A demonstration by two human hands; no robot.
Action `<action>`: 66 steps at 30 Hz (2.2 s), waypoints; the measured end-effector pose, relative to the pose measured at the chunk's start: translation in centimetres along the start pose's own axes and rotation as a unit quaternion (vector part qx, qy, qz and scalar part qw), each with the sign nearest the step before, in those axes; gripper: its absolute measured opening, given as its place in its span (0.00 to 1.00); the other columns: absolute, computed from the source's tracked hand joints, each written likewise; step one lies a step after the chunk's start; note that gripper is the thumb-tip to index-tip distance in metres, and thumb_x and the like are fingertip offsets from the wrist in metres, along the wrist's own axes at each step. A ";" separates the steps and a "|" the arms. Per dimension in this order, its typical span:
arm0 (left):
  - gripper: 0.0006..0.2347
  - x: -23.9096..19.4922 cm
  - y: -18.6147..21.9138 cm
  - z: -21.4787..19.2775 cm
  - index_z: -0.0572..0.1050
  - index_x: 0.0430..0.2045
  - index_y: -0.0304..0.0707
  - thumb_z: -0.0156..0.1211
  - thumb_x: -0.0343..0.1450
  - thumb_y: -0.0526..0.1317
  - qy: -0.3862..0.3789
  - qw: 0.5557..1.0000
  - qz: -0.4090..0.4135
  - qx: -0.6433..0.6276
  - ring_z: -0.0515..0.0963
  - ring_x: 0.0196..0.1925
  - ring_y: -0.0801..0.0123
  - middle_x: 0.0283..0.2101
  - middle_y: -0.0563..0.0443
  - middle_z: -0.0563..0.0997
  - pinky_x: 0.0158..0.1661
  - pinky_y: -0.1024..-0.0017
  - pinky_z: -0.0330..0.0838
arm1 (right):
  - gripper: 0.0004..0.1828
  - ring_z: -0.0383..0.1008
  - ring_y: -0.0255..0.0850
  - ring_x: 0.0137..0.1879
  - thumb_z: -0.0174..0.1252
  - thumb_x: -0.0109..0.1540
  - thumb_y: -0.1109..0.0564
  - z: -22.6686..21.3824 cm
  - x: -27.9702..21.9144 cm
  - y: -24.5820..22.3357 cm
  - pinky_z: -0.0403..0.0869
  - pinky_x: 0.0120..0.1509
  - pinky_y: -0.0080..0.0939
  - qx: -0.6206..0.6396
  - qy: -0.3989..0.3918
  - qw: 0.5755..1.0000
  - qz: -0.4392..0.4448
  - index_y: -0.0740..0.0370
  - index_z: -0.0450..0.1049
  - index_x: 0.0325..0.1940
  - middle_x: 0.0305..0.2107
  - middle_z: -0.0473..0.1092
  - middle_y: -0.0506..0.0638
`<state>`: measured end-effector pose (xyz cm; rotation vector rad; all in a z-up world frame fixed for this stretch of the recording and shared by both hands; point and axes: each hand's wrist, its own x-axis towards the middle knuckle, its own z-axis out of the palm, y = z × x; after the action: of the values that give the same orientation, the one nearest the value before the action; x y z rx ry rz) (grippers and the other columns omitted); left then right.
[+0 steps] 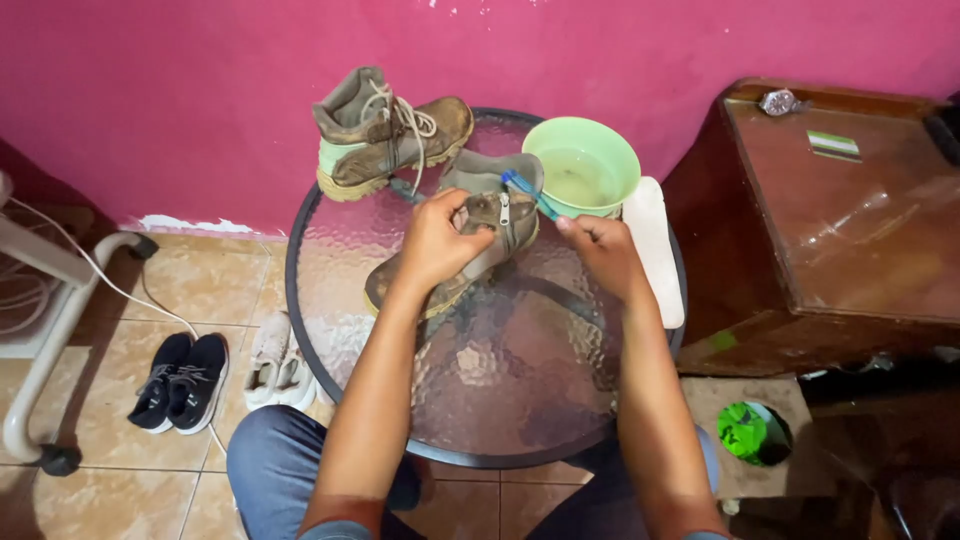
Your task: The person scrubs a brown hiking boot with a toothbrush, focusing on the sole and upper sections. The person holds the boot steady with one hand while scrubbing with the other, occasionally rotating the boot to access different areas.
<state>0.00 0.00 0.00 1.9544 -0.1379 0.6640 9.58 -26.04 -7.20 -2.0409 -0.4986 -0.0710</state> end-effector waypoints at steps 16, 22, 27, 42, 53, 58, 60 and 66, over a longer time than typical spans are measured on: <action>0.19 -5.2 0.9 -2.5 0.81 0.43 0.47 0.74 0.57 0.37 0.043 0.993 0.042 0.105 0.81 0.34 0.61 0.34 0.52 0.81 0.38 0.66 0.75 | 0.24 0.54 0.34 0.26 0.57 0.71 0.49 -2.5 -2.2 -5.6 0.61 0.35 0.36 0.060 0.096 0.994 0.003 0.57 0.69 0.21 0.12 0.55 0.43; 0.37 -9.9 0.1 -4.9 0.70 0.59 0.46 0.79 0.54 0.46 0.001 0.973 -0.059 0.224 0.64 0.65 0.44 0.61 0.40 0.68 0.64 0.48 0.50 | 0.16 0.60 0.35 0.24 0.69 0.58 0.53 -2.2 -3.4 -9.7 0.63 0.31 0.39 0.032 -0.052 0.996 -0.070 0.61 0.75 0.19 0.09 0.61 0.51; 0.41 -10.6 -2.6 -4.0 0.67 0.61 0.50 0.82 0.50 0.46 0.038 0.981 -0.106 0.160 0.68 0.65 0.42 0.64 0.38 0.64 0.62 0.47 0.59 | 0.26 0.75 0.64 0.30 0.61 0.62 0.38 -0.2 -4.0 -10.9 0.70 0.37 0.54 -0.159 -0.113 0.979 -0.055 0.63 0.77 0.23 0.17 0.71 0.64; 0.36 -11.1 -2.6 -4.5 0.73 0.51 0.54 0.82 0.47 0.51 0.077 0.971 -0.147 0.171 0.75 0.60 0.58 0.58 0.54 0.72 0.57 0.62 0.63 | 0.24 0.77 0.56 0.29 0.58 0.66 0.39 1.9 -3.3 -10.4 0.71 0.36 0.48 -0.165 -0.167 0.966 -0.106 0.59 0.76 0.25 0.17 0.72 0.60; 0.46 -11.1 -3.6 -5.2 0.66 0.63 0.48 0.82 0.46 0.46 0.066 0.977 -0.162 0.121 0.73 0.63 0.48 0.59 0.44 0.73 0.58 0.54 0.65 | 0.25 0.77 0.60 0.33 0.53 0.68 0.39 2.2 -3.3 -10.1 0.71 0.38 0.54 -0.217 -0.220 0.950 -0.048 0.58 0.77 0.27 0.19 0.73 0.59; 0.47 -11.0 -3.8 -4.6 0.65 0.64 0.48 0.82 0.46 0.48 0.071 0.972 -0.173 0.140 0.73 0.63 0.53 0.59 0.47 0.74 0.58 0.56 0.65 | 0.27 0.77 0.56 0.31 0.51 0.68 0.38 2.2 -5.0 -13.0 0.71 0.38 0.51 -0.197 -0.274 0.941 -0.009 0.58 0.77 0.24 0.19 0.75 0.57; 0.48 -10.9 -3.7 -4.6 0.65 0.64 0.45 0.82 0.45 0.49 0.078 0.968 -0.182 0.157 0.74 0.62 0.50 0.59 0.43 0.74 0.57 0.54 0.65 | 0.26 0.77 0.66 0.35 0.52 0.67 0.39 1.7 -4.9 -14.7 0.72 0.40 0.58 -0.228 -0.300 0.926 -0.026 0.61 0.77 0.27 0.21 0.75 0.63; 0.49 -10.8 -4.4 -2.4 0.65 0.63 0.44 0.83 0.45 0.54 0.079 0.962 -0.145 0.219 0.73 0.57 0.46 0.51 0.45 0.70 0.54 0.54 0.67 | 0.32 0.80 0.59 0.34 0.45 0.69 0.29 7.2 -4.2 -7.6 0.76 0.40 0.57 -0.395 -0.162 0.902 -0.062 0.54 0.77 0.28 0.19 0.73 0.57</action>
<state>-8.34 2.08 -8.22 2.2680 0.4227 0.6913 1.74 -18.05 -5.61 -2.8376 -0.9179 -0.0063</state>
